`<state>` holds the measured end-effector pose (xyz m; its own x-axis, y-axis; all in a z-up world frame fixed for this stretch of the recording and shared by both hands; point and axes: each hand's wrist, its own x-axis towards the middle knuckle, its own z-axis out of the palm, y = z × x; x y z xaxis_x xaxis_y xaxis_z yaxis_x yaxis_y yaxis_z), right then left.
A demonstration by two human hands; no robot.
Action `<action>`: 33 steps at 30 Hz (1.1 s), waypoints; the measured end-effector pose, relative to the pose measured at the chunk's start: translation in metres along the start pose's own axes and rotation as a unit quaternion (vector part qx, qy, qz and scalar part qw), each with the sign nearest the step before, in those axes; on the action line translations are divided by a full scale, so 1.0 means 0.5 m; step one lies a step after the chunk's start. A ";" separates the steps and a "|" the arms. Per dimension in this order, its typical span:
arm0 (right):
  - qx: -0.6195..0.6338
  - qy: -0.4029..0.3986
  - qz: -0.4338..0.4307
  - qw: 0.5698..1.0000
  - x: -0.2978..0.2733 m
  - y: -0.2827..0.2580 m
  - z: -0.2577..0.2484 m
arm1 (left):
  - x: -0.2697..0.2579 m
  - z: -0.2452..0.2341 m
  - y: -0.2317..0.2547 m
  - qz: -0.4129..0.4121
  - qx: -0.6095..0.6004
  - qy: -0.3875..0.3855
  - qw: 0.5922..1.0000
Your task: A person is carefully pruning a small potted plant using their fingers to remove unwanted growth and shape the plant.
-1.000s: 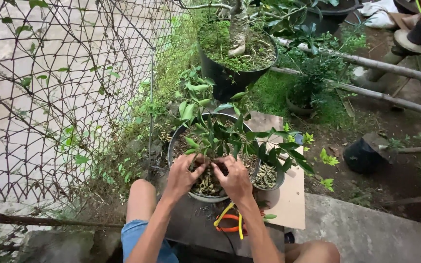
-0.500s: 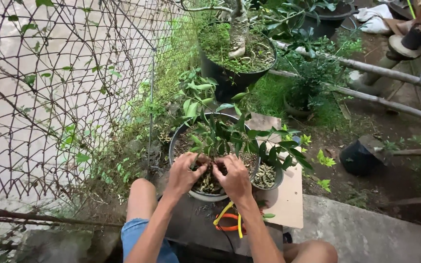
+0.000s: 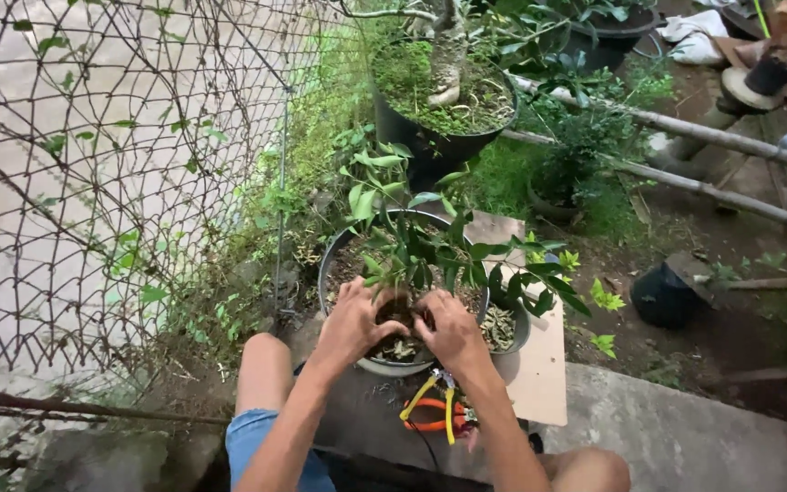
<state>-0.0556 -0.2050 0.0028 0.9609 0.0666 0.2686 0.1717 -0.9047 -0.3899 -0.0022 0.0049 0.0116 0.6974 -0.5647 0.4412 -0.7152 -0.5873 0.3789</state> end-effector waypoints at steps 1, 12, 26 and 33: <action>0.001 0.002 0.000 1.000 0.000 0.006 -0.005 | 0.001 0.012 -0.007 0.002 0.002 0.000 1.000; 0.008 -0.088 -0.019 0.996 -0.017 -0.051 -0.077 | 0.010 -0.011 -0.007 -0.037 -0.116 0.025 0.992; 0.109 -0.033 0.068 0.991 -0.029 -0.009 -0.145 | 0.004 -0.012 0.012 0.014 -0.001 0.071 0.997; 0.002 0.095 0.208 0.973 -0.108 0.124 -0.170 | 0.004 0.010 0.000 -0.031 -0.058 0.072 0.995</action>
<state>-0.1152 -0.3006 0.0387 0.8902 -0.3851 0.2436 -0.2233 -0.8346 -0.5035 -0.0004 0.0010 0.0085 0.7331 -0.4359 0.5221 -0.6769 -0.5428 0.4972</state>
